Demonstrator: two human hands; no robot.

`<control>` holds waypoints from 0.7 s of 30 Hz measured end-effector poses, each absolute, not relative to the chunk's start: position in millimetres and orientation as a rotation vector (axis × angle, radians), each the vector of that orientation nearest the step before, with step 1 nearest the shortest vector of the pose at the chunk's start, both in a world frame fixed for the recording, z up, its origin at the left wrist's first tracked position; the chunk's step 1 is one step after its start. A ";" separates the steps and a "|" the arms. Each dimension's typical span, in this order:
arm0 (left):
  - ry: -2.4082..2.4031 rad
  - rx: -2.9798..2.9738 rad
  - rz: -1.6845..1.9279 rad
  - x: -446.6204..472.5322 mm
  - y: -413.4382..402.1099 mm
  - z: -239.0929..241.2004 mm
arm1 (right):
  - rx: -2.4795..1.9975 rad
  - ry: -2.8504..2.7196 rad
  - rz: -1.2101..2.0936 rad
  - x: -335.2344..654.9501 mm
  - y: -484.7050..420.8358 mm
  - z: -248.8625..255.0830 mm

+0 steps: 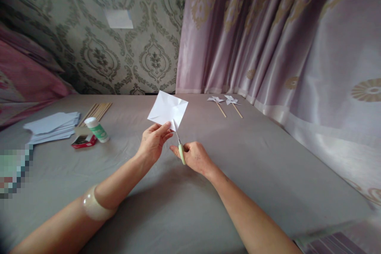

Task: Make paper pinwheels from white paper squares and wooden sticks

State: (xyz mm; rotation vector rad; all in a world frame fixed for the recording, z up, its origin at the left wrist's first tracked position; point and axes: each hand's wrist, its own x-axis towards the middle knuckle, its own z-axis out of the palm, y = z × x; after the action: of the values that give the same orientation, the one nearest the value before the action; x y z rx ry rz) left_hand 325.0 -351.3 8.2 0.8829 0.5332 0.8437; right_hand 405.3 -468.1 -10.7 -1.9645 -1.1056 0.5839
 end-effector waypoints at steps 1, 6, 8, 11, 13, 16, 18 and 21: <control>0.535 0.889 0.846 325.1 -351.6 8.2 | -1.958 -1.100 0.592 405.4 -468.0 -11.1; 0.536 0.944 0.831 325.1 -355.9 6.8 | -1.920 -1.072 0.605 406.6 -467.8 -10.7; 0.528 0.962 0.816 324.8 -358.9 5.9 | -1.896 -1.066 0.603 406.9 -467.9 -9.4; 0.529 0.980 0.796 324.1 -363.6 5.5 | -1.882 -1.060 0.588 407.1 -468.1 -7.4; 0.528 0.980 0.783 323.7 -366.3 5.6 | -1.881 -1.071 0.565 407.2 -468.4 -6.5; 0.507 0.984 0.760 323.3 -369.1 5.3 | -1.875 -1.100 0.534 407.2 -469.2 -5.4; 0.491 0.992 0.747 323.2 -370.1 4.7 | -1.873 -1.120 0.524 407.0 -469.8 -4.3; 0.481 0.994 0.741 323.2 -370.6 4.0 | -1.869 -1.135 0.513 406.3 -470.2 -2.7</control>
State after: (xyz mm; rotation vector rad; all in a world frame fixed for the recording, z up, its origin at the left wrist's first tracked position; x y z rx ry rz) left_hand 323.2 -370.6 4.0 0.9940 0.4815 0.7409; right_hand 406.3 -470.2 -2.7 -1.8692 -1.1350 0.5131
